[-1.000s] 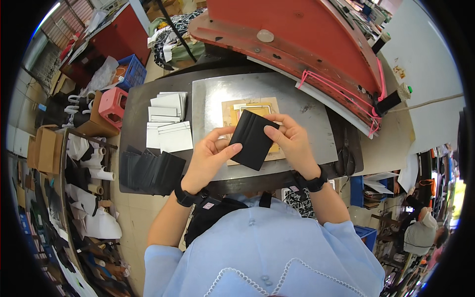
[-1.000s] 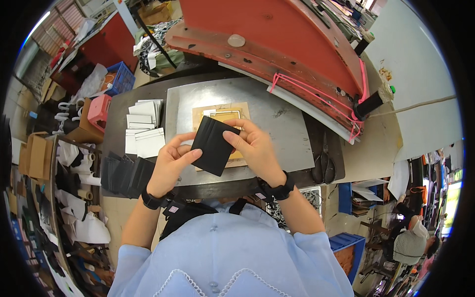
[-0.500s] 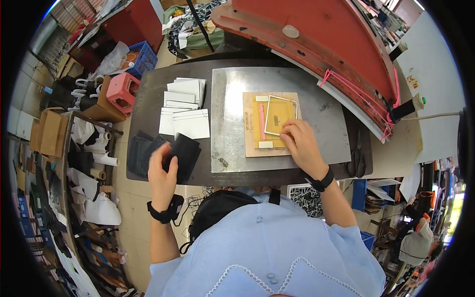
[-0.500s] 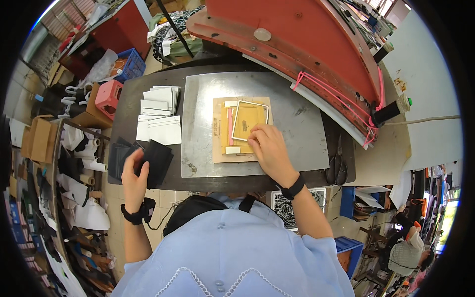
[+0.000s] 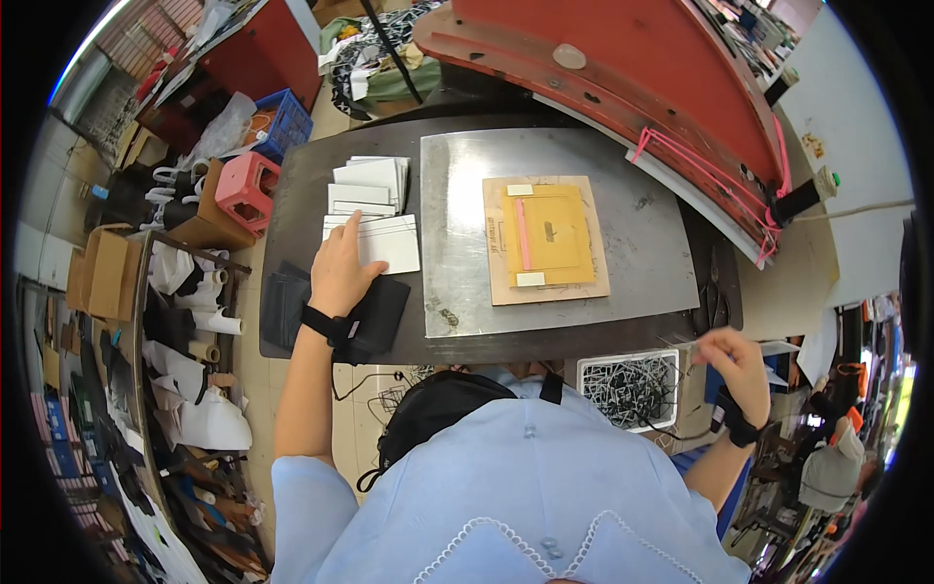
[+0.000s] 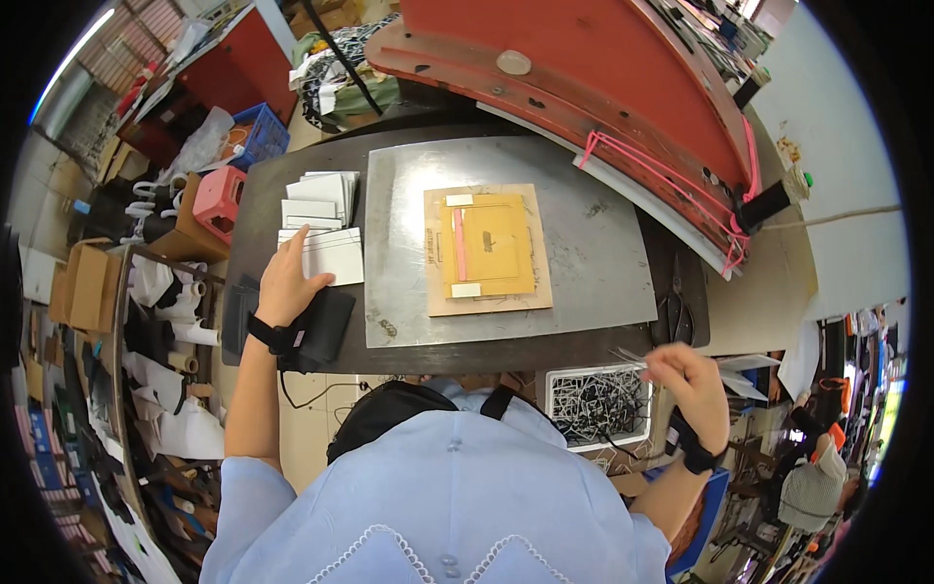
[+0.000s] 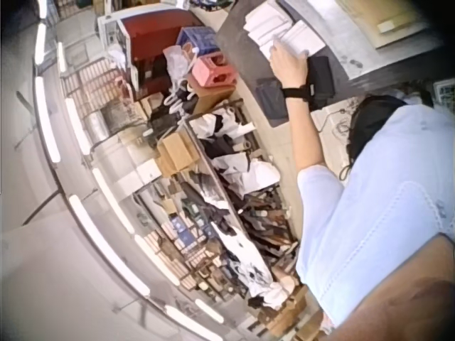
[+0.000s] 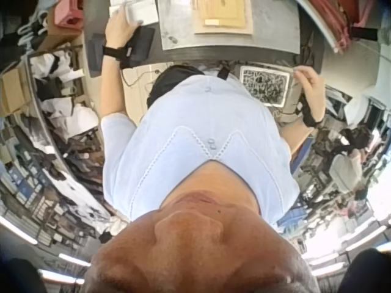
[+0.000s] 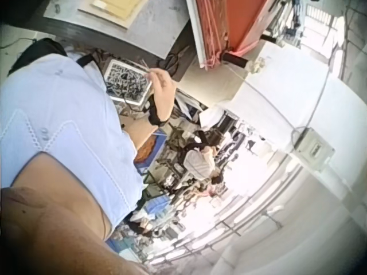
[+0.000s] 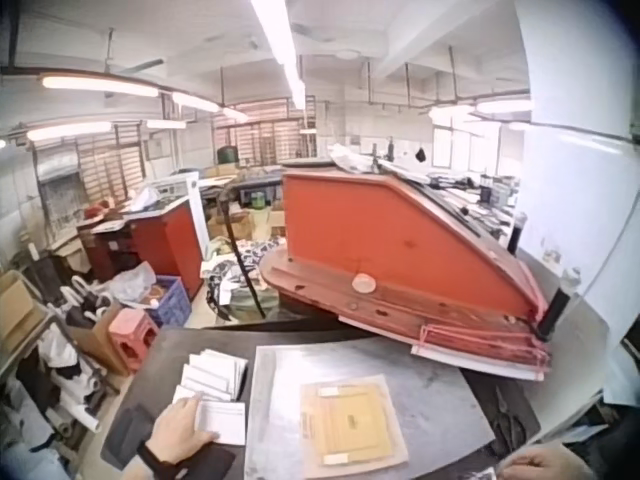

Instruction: The user is placing leather components into a jig and operating a large industrial press machine to secure or emboss them.

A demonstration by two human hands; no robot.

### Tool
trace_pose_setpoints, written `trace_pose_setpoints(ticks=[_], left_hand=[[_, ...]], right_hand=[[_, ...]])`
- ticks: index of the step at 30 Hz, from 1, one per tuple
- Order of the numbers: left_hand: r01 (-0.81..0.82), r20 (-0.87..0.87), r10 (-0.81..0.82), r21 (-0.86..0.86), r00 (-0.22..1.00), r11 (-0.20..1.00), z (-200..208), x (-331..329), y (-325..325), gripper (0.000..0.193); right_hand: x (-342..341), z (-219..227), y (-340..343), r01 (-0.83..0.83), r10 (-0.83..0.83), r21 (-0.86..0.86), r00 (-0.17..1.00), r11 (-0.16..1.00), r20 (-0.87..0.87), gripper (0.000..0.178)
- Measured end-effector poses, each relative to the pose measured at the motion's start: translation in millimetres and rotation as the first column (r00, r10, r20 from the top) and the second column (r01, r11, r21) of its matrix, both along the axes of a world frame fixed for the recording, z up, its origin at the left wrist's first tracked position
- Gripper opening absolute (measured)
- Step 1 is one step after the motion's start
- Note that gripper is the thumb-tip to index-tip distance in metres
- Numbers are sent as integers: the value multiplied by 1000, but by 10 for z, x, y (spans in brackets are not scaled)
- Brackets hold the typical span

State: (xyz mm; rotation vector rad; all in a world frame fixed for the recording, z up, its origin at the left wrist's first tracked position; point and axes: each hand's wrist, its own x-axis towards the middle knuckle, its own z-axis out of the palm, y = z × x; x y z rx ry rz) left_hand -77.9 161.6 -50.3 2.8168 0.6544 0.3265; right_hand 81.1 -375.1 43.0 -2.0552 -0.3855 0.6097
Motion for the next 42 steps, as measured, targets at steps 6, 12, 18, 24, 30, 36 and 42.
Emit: trace_pose_setpoints(ticks=[6,12,18,24,30,36,42], left_hand=[[-129,64,137,-127,988,984,-104,65,58,85],[-35,188,174,-577,967,816,58,26,329,28],[266,581,163,-582,798,769,985,51,-343,19],[350,218,-297,-775,930,526,1100,321,-1378,50],[435,431,-142,-721,891,540,446,541,-1546,49],[359,382,-176,-485,907,798,229,593,-1360,34],[447,343,-354,-246,870,860,214,718,-1348,29]], right_hand=[[-243,-565,-1062,298,-188,-422,941,856,282,26],[-307,-262,-565,255,-179,-333,954,908,241,23],[-80,-18,560,-45,32,42,961,998,276,20],[-56,100,1549,-483,455,212,874,849,171,25],[233,-396,1595,-304,340,301,938,904,-73,23],[652,-782,1923,29,84,428,966,903,-243,26],[679,-830,2008,-13,21,347,1000,938,-19,24]])
